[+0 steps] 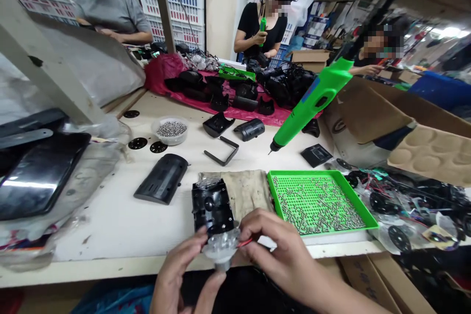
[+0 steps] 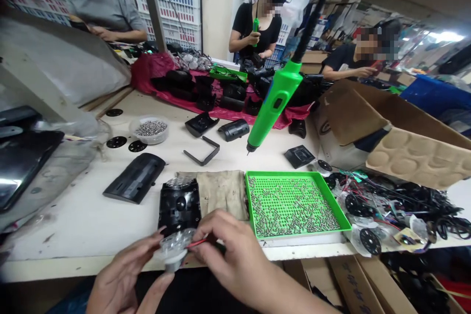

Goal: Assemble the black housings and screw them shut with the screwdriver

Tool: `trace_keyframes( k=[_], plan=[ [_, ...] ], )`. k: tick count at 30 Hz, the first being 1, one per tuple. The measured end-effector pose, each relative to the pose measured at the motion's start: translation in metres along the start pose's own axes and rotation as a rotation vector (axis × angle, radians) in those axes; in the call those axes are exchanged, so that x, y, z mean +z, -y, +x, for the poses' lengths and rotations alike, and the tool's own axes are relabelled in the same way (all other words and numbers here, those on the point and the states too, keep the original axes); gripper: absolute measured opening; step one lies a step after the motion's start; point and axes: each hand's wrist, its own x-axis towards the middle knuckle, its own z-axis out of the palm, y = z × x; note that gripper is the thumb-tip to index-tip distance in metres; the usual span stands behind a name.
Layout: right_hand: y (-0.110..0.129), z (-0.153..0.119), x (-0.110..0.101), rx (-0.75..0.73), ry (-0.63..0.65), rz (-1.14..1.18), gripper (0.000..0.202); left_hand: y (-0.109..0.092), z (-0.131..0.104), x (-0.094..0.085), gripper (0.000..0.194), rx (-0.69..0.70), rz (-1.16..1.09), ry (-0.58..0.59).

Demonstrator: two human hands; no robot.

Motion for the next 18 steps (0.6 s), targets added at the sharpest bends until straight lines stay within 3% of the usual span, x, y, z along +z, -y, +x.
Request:
trace_keyframes(
  k=[4,7,9,11,13,16,18],
  plan=[
    [0.004,0.019,-0.036,-0.042,-0.135,-0.307,0.008,0.012,0.019,-0.005,0.08,0.065,0.468,0.11],
    [0.014,0.036,-0.064,-0.124,-0.221,-0.572,0.008,0.014,0.03,0.003,0.078,0.021,0.567,0.257],
    [0.023,0.045,-0.075,-0.21,-0.237,-0.711,0.007,0.017,0.033,0.01,0.074,-0.004,0.523,0.273],
    [0.028,0.053,-0.08,-0.268,-0.166,-0.802,0.006,0.02,0.035,0.016,0.076,-0.065,0.441,0.262],
    [0.029,0.06,-0.077,-0.254,0.01,-0.826,0.007,0.025,0.035,0.019,0.082,-0.148,0.351,0.241],
    [0.021,0.069,-0.061,-0.182,0.267,-0.777,0.011,0.031,0.034,0.017,0.081,-0.244,0.268,0.192],
    [0.012,0.074,-0.047,-0.163,0.345,-0.757,0.011,0.031,0.034,0.015,0.074,-0.291,0.245,0.181]
  ],
)
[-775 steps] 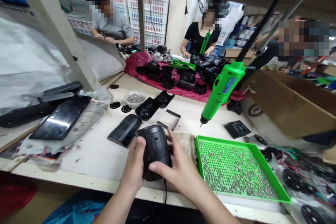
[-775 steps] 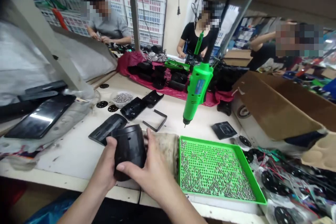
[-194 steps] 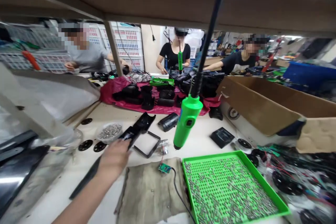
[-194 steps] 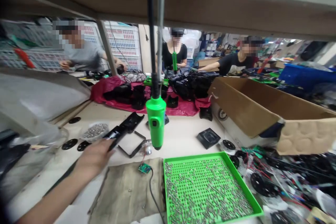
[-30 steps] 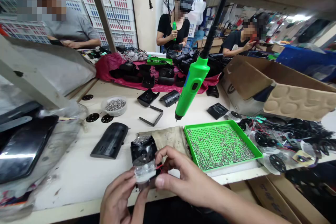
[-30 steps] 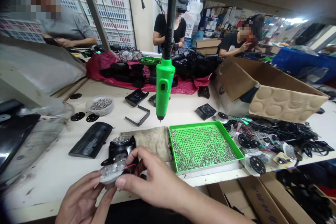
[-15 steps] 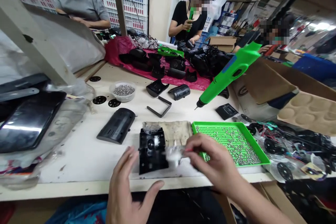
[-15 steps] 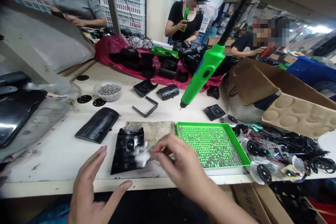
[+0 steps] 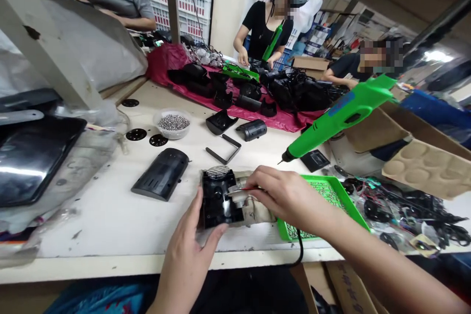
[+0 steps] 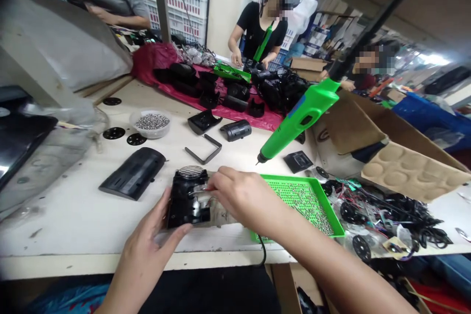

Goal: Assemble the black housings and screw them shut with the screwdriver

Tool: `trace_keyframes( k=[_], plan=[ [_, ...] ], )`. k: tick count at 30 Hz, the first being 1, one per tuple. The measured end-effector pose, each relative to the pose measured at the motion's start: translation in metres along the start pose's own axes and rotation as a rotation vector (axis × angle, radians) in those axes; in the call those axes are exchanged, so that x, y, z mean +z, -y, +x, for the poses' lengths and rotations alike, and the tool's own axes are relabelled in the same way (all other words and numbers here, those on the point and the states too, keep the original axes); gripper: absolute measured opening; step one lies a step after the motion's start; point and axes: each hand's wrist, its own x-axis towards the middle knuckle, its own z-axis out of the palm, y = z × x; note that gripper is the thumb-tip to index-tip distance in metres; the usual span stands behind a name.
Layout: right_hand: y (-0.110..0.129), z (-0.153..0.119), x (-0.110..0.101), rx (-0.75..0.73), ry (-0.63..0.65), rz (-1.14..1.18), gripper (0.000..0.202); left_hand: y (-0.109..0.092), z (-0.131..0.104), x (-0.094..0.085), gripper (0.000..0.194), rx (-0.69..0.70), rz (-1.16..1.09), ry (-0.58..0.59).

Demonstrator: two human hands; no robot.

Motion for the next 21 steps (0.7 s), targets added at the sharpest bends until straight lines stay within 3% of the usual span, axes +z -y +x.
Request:
trace_keyframes(
  k=[7,13,21],
  plan=[
    [0.006,0.026,0.029,0.006,0.168,-0.08,0.008,-0.006,0.001,-0.002,0.067,-0.004,0.012,-0.024],
    [0.005,0.03,0.035,0.015,0.155,-0.101,0.008,-0.004,-0.001,0.0,0.066,0.036,0.022,-0.045],
    [0.009,0.029,0.044,0.0,0.141,-0.221,0.005,-0.002,0.002,0.001,0.071,-0.009,0.025,0.001]
  ],
)
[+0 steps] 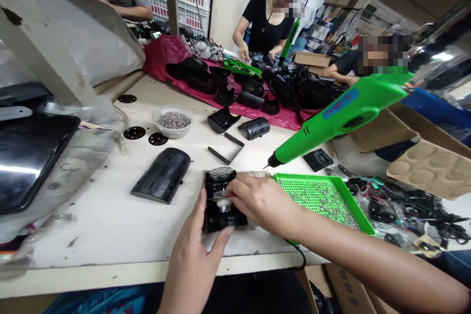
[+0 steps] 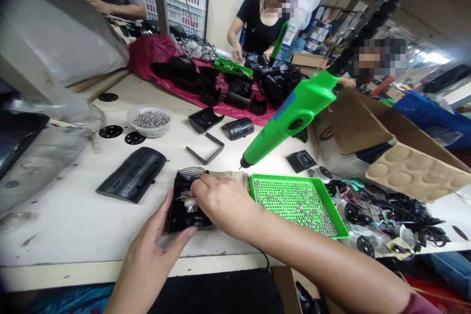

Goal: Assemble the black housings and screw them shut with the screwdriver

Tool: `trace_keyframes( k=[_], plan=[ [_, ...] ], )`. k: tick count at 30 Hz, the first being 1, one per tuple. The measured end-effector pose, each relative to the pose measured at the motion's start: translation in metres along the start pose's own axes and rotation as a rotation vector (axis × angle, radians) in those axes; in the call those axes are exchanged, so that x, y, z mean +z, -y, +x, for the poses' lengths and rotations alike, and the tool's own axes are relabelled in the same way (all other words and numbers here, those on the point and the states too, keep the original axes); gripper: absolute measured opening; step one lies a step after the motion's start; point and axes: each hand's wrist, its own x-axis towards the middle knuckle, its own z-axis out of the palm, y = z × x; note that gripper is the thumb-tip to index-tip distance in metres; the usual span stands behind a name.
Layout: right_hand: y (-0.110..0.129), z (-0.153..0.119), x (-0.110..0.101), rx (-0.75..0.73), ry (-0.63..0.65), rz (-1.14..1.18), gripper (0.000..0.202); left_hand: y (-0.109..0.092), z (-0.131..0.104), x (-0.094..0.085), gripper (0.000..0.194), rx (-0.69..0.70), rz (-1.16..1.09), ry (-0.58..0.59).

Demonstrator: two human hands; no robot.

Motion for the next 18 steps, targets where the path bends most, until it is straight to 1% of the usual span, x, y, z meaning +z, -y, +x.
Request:
trace_keyframes(
  k=[4,6,8,10,13,18],
  plan=[
    [0.004,-0.002,-0.007,0.03,0.028,-0.119,0.004,-0.003,-0.001,-0.002,0.07,-0.008,0.049,0.029],
    [0.006,-0.002,-0.012,0.032,0.095,-0.18,0.007,-0.004,-0.002,-0.003,0.068,-0.007,0.08,0.026],
    [0.008,0.001,-0.016,-0.005,0.18,-0.211,0.009,-0.005,-0.001,-0.004,0.068,0.01,0.095,0.036],
    [0.008,0.003,-0.019,-0.048,0.231,-0.226,0.011,-0.005,-0.001,-0.004,0.067,0.018,0.101,0.04],
    [0.007,0.005,-0.018,-0.081,0.234,-0.228,0.012,-0.005,0.0,-0.001,0.066,-0.003,0.115,0.02],
    [0.012,0.006,-0.012,-0.069,0.238,-0.23,0.012,-0.005,0.0,0.002,0.067,0.012,0.123,0.001]
  ],
)
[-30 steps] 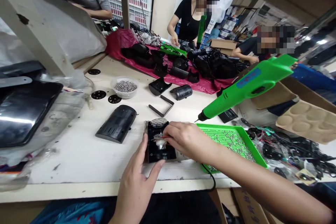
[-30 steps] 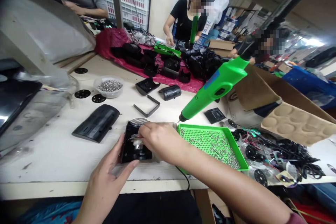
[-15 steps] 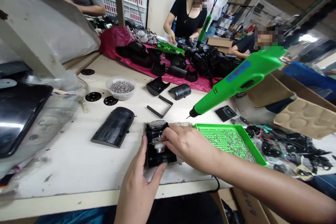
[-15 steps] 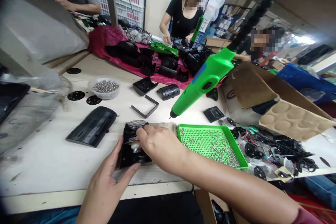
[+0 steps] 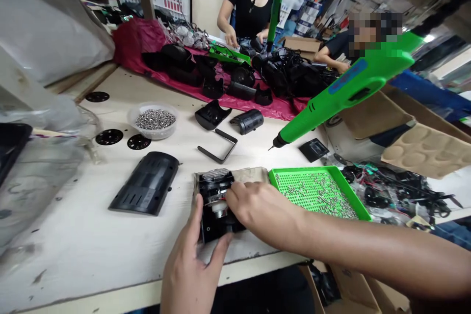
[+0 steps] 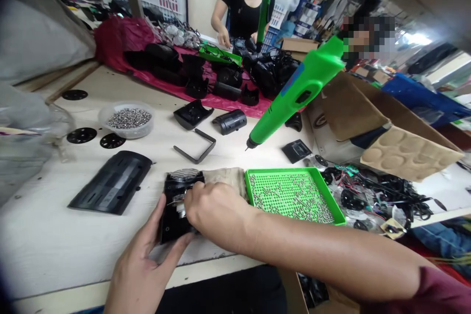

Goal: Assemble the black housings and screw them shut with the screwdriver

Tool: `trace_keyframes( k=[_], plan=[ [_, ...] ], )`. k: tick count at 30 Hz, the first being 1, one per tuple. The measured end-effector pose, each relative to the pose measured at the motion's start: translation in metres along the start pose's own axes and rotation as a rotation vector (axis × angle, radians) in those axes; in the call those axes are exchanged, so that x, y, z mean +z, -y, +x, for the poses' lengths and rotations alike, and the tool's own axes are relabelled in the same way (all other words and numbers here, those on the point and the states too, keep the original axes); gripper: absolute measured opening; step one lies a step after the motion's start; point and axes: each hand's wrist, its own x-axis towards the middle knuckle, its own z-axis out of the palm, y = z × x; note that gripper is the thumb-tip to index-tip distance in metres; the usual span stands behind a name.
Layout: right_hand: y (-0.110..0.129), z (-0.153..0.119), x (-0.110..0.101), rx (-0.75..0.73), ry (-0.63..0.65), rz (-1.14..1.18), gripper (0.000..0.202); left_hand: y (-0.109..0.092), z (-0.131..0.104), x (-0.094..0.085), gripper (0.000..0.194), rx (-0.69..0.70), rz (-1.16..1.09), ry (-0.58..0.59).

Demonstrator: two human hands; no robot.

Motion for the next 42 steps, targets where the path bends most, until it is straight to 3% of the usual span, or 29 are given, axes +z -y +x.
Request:
trace_keyframes(
  k=[4,6,10,12,15,17,22,26,29,33,37,42],
  plan=[
    [0.003,-0.006,0.005,0.101,-0.061,0.069,0.012,0.0,0.0,-0.001,0.069,0.02,-0.005,-0.006],
    [0.002,-0.018,0.012,0.199,-0.178,0.236,0.014,0.0,-0.001,-0.001,0.071,0.01,-0.015,-0.003],
    [0.007,-0.055,0.033,0.397,-0.449,0.519,0.046,0.0,-0.003,-0.002,0.072,-0.029,-0.025,0.009],
    [0.013,-0.07,0.045,0.463,-0.446,0.605,0.045,-0.002,-0.004,-0.002,0.072,-0.041,-0.017,0.007],
    [0.019,-0.078,0.056,0.526,-0.364,0.719,0.017,-0.004,-0.005,-0.003,0.071,-0.078,0.008,0.006],
    [0.019,-0.078,0.058,0.54,-0.331,0.724,0.013,-0.004,-0.006,-0.003,0.071,-0.094,0.014,0.007],
    [0.012,-0.081,0.055,0.475,-0.293,0.656,0.014,0.001,-0.005,-0.004,0.071,-0.125,-0.024,0.024],
    [0.013,-0.083,0.047,0.33,-0.443,0.667,0.021,0.004,-0.004,-0.004,0.068,-0.088,-0.025,0.035],
    [0.018,-0.068,0.04,0.223,-0.499,0.56,0.02,0.004,-0.004,-0.004,0.064,-0.043,-0.025,0.017],
    [0.018,-0.042,0.032,0.152,-0.38,0.436,0.014,0.004,-0.006,-0.004,0.059,0.056,0.028,-0.022],
    [0.014,-0.03,0.029,0.117,-0.236,0.388,0.011,0.001,-0.008,-0.003,0.057,0.258,0.141,-0.062],
    [0.011,-0.026,0.029,0.092,-0.226,0.396,0.009,-0.003,-0.006,-0.011,0.033,0.478,0.221,-0.171]
  ],
)
